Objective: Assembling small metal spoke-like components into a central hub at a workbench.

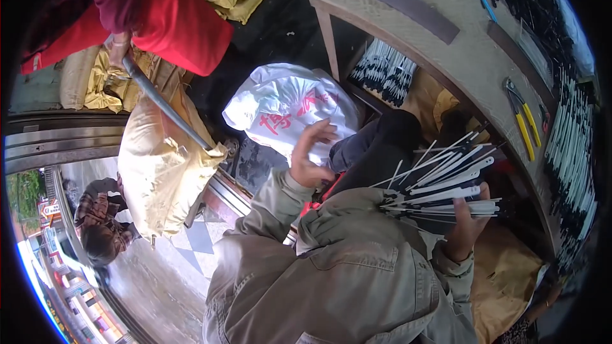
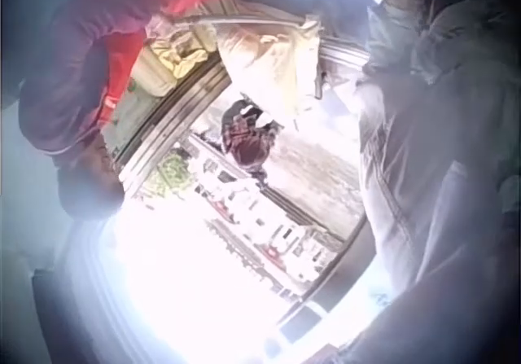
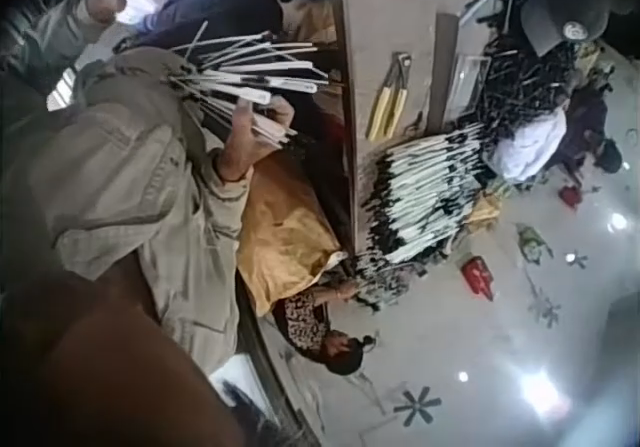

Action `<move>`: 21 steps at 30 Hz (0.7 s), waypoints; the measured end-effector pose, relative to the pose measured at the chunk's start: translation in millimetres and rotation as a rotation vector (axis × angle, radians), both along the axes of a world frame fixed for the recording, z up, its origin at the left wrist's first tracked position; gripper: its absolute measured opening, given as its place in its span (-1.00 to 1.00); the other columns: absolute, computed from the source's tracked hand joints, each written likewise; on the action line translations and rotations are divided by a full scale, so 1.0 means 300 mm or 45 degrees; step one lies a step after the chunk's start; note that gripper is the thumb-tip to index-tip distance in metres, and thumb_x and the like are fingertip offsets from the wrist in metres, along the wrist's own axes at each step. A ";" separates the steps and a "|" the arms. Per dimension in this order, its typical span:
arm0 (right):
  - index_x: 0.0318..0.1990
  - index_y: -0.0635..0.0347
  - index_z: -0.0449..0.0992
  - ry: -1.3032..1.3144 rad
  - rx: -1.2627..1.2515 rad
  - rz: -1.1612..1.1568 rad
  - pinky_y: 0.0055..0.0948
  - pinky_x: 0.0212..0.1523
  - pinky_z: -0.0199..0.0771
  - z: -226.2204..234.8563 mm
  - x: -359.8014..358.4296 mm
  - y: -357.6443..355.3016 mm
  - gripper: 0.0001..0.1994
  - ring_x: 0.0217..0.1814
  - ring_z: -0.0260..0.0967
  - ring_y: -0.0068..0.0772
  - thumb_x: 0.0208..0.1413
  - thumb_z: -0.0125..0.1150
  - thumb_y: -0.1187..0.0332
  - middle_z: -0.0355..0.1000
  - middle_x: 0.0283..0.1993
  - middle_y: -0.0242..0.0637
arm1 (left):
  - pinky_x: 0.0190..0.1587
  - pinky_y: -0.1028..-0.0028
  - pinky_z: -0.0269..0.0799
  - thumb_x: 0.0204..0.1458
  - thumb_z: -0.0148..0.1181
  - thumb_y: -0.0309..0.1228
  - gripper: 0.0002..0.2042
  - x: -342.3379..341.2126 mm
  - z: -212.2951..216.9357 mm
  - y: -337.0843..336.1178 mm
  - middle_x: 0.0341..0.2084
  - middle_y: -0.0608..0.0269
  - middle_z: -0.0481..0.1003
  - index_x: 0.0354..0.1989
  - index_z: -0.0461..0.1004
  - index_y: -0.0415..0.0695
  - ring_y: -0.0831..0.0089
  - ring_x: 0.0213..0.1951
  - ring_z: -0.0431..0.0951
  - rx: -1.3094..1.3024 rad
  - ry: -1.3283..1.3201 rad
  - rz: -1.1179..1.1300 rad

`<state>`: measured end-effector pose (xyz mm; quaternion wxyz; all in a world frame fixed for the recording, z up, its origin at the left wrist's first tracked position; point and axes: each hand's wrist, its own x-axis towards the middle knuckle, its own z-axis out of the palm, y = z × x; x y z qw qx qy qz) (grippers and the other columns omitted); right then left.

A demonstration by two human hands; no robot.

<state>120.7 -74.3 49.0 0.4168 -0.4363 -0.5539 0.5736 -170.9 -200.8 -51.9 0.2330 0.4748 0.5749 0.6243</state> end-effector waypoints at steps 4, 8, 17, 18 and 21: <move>-0.29 0.24 0.30 0.019 -0.051 -0.022 -0.67 -0.23 0.14 0.008 -0.086 0.027 -0.73 -0.31 0.10 -0.70 -0.18 0.20 0.45 0.21 -0.34 -0.47 | 0.13 0.22 0.12 -0.56 0.50 -0.04 0.15 -0.448 -0.290 -0.016 0.19 -0.04 0.09 0.27 -0.10 -0.14 0.10 0.17 0.18 -0.898 0.938 0.601; -0.32 0.18 0.25 -0.136 -0.059 0.050 -0.71 -0.29 0.16 -0.010 -0.119 0.067 -0.76 -0.33 0.13 -0.73 -0.14 0.18 0.46 0.21 -0.38 -0.50 | 0.24 -0.09 -0.33 -0.67 0.52 -0.04 0.32 -0.786 -0.455 -0.076 0.31 0.11 -0.15 0.32 -0.33 0.06 0.14 0.33 -0.20 -1.540 1.078 0.820; -0.27 0.16 0.27 -0.060 -0.119 0.043 -0.67 -0.26 0.15 -0.049 -0.295 0.058 -0.71 -0.30 0.13 -0.69 -0.16 0.22 0.40 0.21 -0.33 -0.50 | 0.06 0.03 0.23 -0.27 0.32 -0.08 -0.30 -1.007 -1.008 -0.154 -0.06 0.07 0.39 0.09 0.27 -0.12 0.04 -0.01 0.38 -1.178 -0.147 0.529; -0.30 0.15 0.25 -0.156 -0.111 -0.013 -0.69 -0.28 0.16 -0.075 -0.293 0.033 -0.66 -0.32 0.14 -0.70 -0.19 0.31 0.37 0.22 -0.35 -0.50 | 0.01 0.08 0.27 -0.21 0.28 -0.16 -0.39 -0.588 -1.081 -0.111 -0.10 0.09 0.41 0.06 0.30 -0.14 0.08 -0.05 0.40 -1.014 -0.461 0.387; -0.32 0.14 0.24 -0.185 -0.124 0.047 -0.72 -0.29 0.15 -0.057 -0.369 0.093 -0.61 -0.34 0.13 -0.72 -0.21 0.39 0.31 0.21 -0.37 -0.51 | -0.12 0.23 0.38 -0.03 0.17 -0.41 -0.65 0.076 -0.907 0.224 -0.25 0.13 0.47 -0.03 0.40 -0.18 0.19 -0.15 0.46 -0.399 -1.202 0.218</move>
